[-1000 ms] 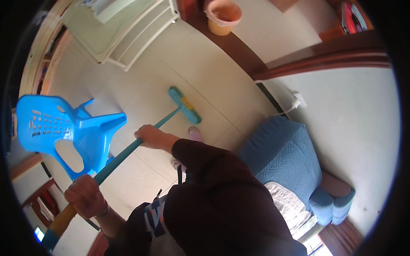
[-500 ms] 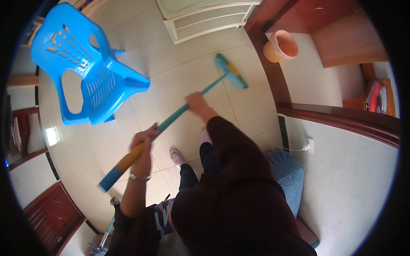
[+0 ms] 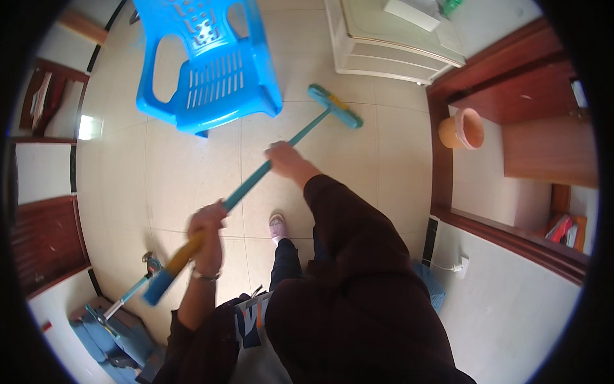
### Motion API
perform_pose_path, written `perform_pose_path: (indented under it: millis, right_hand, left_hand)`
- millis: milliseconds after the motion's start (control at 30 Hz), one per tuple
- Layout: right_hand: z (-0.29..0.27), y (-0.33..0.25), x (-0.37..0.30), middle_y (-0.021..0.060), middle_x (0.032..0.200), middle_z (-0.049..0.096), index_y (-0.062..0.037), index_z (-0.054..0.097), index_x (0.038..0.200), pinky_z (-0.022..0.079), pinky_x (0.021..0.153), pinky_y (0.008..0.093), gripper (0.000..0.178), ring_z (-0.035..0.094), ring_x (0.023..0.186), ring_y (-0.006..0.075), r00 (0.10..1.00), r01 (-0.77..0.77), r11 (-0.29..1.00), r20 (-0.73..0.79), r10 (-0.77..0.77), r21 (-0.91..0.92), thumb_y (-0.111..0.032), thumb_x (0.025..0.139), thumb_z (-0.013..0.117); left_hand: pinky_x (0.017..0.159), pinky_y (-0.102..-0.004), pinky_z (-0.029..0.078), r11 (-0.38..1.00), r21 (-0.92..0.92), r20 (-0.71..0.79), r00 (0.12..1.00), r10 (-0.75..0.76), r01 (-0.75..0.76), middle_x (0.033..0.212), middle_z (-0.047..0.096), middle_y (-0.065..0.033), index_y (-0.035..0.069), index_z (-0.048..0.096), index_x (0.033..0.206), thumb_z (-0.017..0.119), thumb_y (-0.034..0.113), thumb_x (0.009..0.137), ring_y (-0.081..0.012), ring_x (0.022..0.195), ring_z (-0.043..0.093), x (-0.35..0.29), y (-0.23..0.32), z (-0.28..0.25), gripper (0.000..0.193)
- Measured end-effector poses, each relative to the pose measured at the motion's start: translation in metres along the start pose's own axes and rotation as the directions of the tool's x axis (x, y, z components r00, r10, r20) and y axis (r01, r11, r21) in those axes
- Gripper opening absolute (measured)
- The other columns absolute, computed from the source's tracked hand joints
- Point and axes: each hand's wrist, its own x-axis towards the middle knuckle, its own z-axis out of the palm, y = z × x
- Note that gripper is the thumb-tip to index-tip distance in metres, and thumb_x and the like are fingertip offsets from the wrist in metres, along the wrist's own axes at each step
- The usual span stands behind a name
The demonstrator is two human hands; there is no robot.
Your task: The person sweeps a tiled floor using a blue and yellow broom, moving a blue plastic chair aside to access the area underneath. They continue sweeping around furniture and a scooter, gathering small debris into a pile.
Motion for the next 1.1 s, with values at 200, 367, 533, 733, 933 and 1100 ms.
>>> perform_pose_path:
  millis: [200,367,533,733,933,1100]
  right_hand:
    - [0.077,-0.071,0.011,0.0144,0.073,0.061,-0.0078,0.06,0.068,0.044,0.073,0.0433,0.011,0.06,0.076,0.033,0.982,0.076,0.969,0.15,-0.113,0.233,-0.017,0.064,0.06]
    - [0.077,-0.226,0.053,0.0147,0.073,0.059,-0.007,0.057,0.068,0.046,0.072,0.0446,0.007,0.059,0.081,0.0346,0.949,0.119,0.856,0.196,-0.246,0.502,-0.014,0.069,0.058]
    - [0.041,-0.258,0.038,0.0135,0.069,0.059,-0.0074,0.057,0.068,0.045,0.066,0.0442,0.013,0.059,0.074,0.0332,0.971,0.213,0.875,0.008,-0.24,0.436,-0.019,0.071,0.063]
    - [0.066,-0.172,-0.038,0.0143,0.057,0.053,-0.0069,0.046,0.055,0.04,0.055,0.0438,0.034,0.052,0.058,0.0362,0.995,0.098,0.96,-0.053,-0.087,0.261,-0.025,0.068,0.071]
    - [0.159,-0.196,-0.021,0.0146,0.064,0.056,-0.0062,0.053,0.064,0.042,0.062,0.0453,0.013,0.056,0.069,0.0356,0.962,0.073,0.959,0.233,-0.14,0.274,-0.013,0.066,0.064]
    - [0.192,-0.376,0.085,0.0147,0.074,0.061,-0.0054,0.059,0.072,0.045,0.071,0.0435,0.006,0.058,0.079,0.0344,0.959,0.219,0.816,0.035,-0.28,0.535,-0.005,0.067,0.058]
  left_hand:
    - [0.073,-0.038,0.043,0.997,-0.029,-0.3,0.95,-0.08,0.075,0.071,0.053,-0.0072,0.008,0.046,0.073,0.05,0.012,0.089,-0.0164,0.066,0.047,-0.041,0.004,-0.058,0.017]
    - [0.052,-0.0302,0.032,0.985,0.034,-0.364,0.915,0.172,-0.172,0.054,0.037,0.0001,0.013,0.036,0.065,0.052,0.023,0.089,-0.0127,0.049,0.033,-0.05,0.085,-0.12,0.03]
    - [0.045,-0.0255,0.029,0.95,0.009,-0.346,0.89,0.297,-0.313,0.056,0.038,0.0015,0.012,0.04,0.072,0.057,0.041,0.086,-0.01,0.046,0.034,-0.049,0.112,-0.132,0.036]
    - [0.079,-0.0351,0.046,0.975,-0.203,-0.324,0.933,-0.154,0.091,0.08,0.06,-0.0103,0.006,0.049,0.08,0.059,0.016,0.085,-0.0213,0.083,0.057,-0.085,0.032,-0.111,0.015]
    - [0.072,-0.0349,0.045,0.944,-0.302,-0.466,0.844,-0.266,0.132,0.07,0.054,-0.0062,0.007,0.049,0.077,0.052,0.021,0.092,-0.0172,0.069,0.052,-0.126,-0.006,-0.177,0.02]
    - [0.056,-0.0313,0.032,0.994,-0.078,-0.6,0.8,0.013,-0.074,0.054,0.034,-0.0008,0.012,0.037,0.064,0.046,0.024,0.091,-0.0138,0.053,0.033,-0.12,0.076,-0.29,0.031]
